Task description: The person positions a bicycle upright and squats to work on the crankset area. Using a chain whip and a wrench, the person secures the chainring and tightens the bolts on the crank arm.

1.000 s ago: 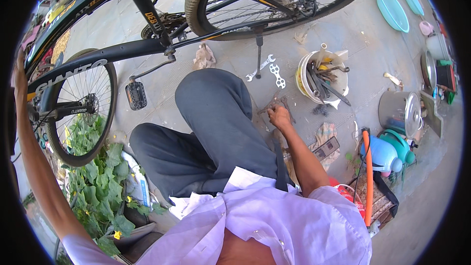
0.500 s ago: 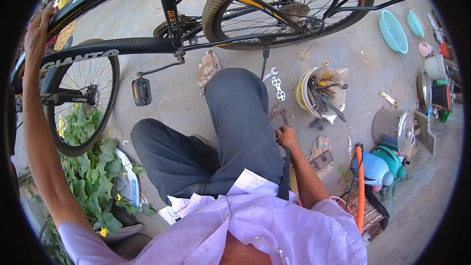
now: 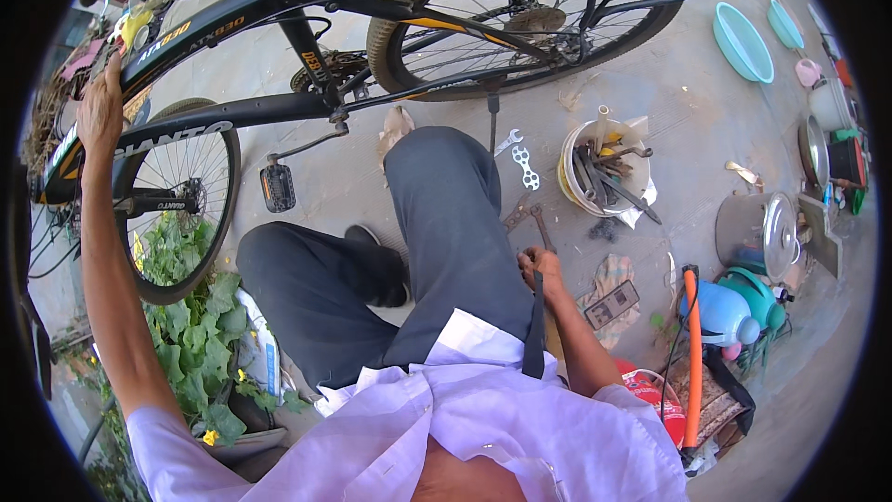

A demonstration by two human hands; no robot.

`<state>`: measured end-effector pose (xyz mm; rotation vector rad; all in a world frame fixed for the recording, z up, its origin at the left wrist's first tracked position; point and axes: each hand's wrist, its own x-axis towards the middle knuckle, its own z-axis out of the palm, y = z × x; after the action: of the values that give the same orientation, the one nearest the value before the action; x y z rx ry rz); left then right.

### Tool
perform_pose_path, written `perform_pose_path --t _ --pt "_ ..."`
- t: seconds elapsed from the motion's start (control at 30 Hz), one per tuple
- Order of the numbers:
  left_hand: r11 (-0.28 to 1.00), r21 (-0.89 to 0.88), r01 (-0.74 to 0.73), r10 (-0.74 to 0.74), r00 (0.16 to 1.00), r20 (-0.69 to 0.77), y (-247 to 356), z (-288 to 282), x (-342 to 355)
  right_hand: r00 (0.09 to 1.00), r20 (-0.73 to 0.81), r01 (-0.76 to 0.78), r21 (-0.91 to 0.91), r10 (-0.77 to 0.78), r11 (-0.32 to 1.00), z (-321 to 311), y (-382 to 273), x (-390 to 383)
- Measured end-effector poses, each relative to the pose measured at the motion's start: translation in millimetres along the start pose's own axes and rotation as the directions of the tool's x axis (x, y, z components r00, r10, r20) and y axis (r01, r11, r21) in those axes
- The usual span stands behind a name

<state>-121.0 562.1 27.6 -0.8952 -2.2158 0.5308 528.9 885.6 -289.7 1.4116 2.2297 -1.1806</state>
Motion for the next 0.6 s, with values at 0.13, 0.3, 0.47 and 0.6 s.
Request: perform_pose_path --t 0.13,0.3,0.47,0.6 --pt "0.939 -0.231 0.256 -0.214 0.958 0.194 9 -10 4 0.999 -0.021 0.034 -0.004 -0.034 0.999 -4 2 -2" --pt "0.899 -0.273 0.344 -0.286 0.930 0.231 18 -12 22 0.996 -0.054 0.068 -0.121 -0.075 0.990 -3 3 1" --pt "0.963 -0.160 0.217 -0.186 0.964 0.190 20 6 23 0.979 -0.114 0.173 0.029 -0.169 0.985 13 48 3" --pt "0.992 -0.060 0.112 -0.105 0.988 0.110 6 22 17 0.986 -0.118 0.136 0.133 -0.120 0.982 16 62 -12"
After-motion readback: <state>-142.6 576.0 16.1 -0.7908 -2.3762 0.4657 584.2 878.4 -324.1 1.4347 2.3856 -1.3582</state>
